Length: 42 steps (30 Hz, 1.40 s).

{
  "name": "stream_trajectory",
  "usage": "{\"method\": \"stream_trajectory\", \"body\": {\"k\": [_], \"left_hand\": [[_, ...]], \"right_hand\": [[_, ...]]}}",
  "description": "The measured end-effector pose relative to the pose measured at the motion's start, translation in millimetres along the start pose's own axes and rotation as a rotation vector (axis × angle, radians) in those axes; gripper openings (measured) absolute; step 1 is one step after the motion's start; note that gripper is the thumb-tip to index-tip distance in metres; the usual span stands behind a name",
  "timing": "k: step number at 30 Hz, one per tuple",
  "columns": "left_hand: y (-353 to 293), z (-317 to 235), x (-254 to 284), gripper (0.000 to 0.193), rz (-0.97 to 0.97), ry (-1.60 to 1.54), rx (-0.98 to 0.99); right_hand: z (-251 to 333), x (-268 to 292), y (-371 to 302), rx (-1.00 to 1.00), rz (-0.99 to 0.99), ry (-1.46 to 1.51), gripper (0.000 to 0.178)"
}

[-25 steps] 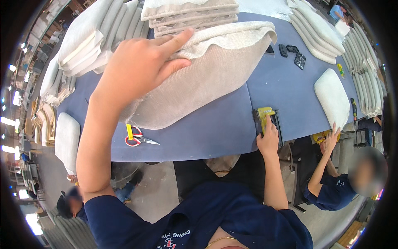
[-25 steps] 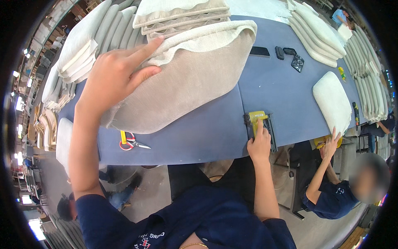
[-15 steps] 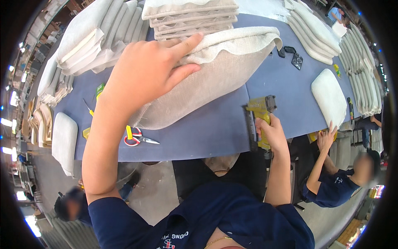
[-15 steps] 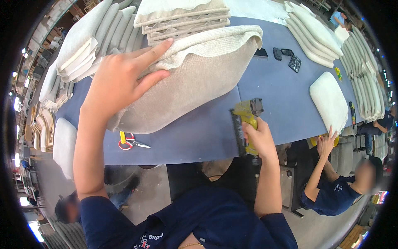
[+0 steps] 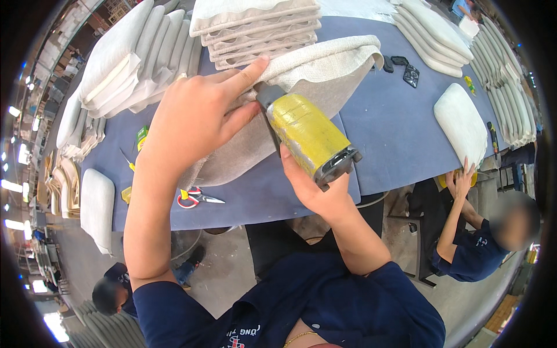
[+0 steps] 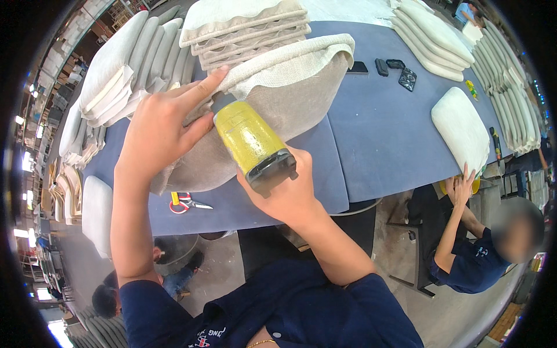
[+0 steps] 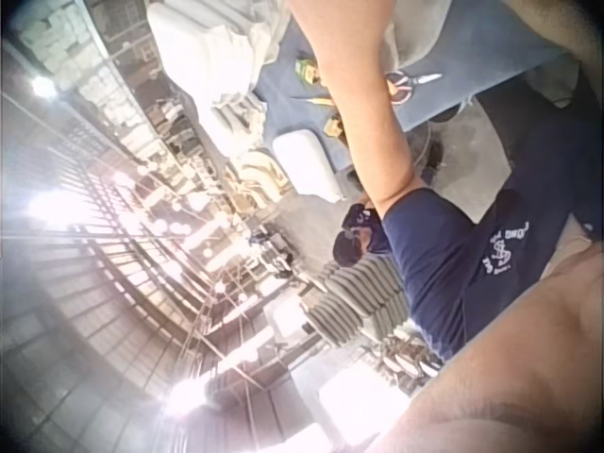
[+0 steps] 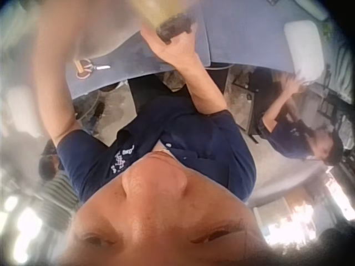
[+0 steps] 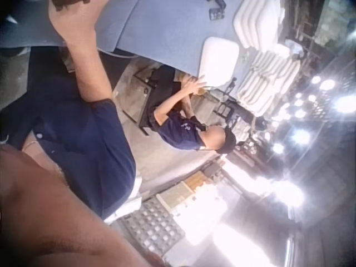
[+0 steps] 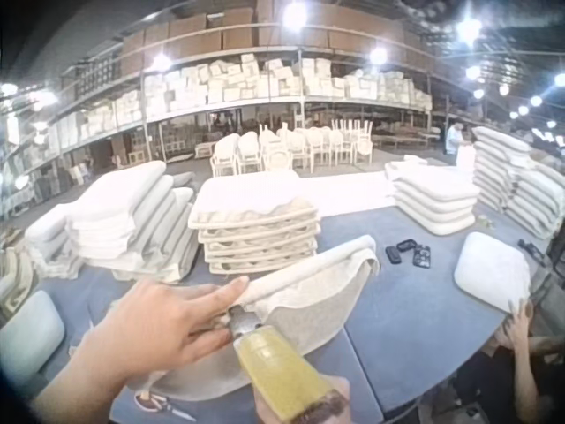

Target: The person covers rectangular foam cushions with white fabric in a workshop. They smooth the fabric over the foam, use a staple gun to secure the edges, and use a screwdriver to press the fabric into the corners. The finished cushions are stacked on the table.

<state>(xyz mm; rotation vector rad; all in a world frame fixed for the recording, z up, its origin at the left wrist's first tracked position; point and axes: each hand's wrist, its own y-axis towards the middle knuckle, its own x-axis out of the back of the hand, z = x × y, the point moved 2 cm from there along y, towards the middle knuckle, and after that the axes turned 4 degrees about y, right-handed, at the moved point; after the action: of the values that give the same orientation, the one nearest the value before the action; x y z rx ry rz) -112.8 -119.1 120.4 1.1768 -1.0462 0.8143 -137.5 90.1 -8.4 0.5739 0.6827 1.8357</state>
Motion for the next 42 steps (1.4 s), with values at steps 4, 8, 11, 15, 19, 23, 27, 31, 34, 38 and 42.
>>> {"method": "stream_trajectory", "body": {"k": [4, 8, 11, 15, 19, 23, 27, 31, 34, 38, 42], "left_hand": [[-1, -3, 1, 0.073, 0.002, -0.003, -0.003], [-2, -5, -1, 0.075, -0.006, -0.014, -0.010], [-3, -7, 0, 0.076, -0.007, -0.005, -0.007], [-5, -10, 0, 0.078, -0.005, 0.018, -0.010], [-7, -12, 0, 0.079, -0.010, -0.006, -0.014], [-8, -14, 1, 0.079, 0.001, -0.006, -0.006], [-9, -16, 2, 0.078, 0.020, 0.013, -0.004], [-11, -18, 1, 0.079, 0.005, 0.016, -0.004], [-12, -18, 0, 0.079, 0.009, 0.018, -0.001], [-12, -18, 2, 0.079, 0.027, 0.031, 0.006], [-11, -20, 0, 0.079, 0.014, 0.033, 0.001]], "right_hand": [[3, -3, -4, -0.069, 0.001, 0.040, 0.039], [12, -2, -2, -0.048, -0.006, 0.027, 0.033], [14, 1, -2, -0.057, 0.045, 0.008, 0.030], [20, 2, -2, -0.079, 0.021, 0.016, 0.030], [14, 3, -4, -0.035, 0.012, 0.012, 0.053], [12, 4, -10, -0.039, 0.023, 0.021, 0.051], [12, 5, -11, 0.006, 0.034, 0.004, 0.049], [11, 6, -14, -0.029, 0.029, 0.009, 0.048], [11, 6, -14, 0.000, 0.033, -0.017, 0.048], [13, 6, -12, -0.009, 0.041, -0.016, 0.050], [17, 8, -9, -0.018, 0.053, -0.018, 0.052]]}}
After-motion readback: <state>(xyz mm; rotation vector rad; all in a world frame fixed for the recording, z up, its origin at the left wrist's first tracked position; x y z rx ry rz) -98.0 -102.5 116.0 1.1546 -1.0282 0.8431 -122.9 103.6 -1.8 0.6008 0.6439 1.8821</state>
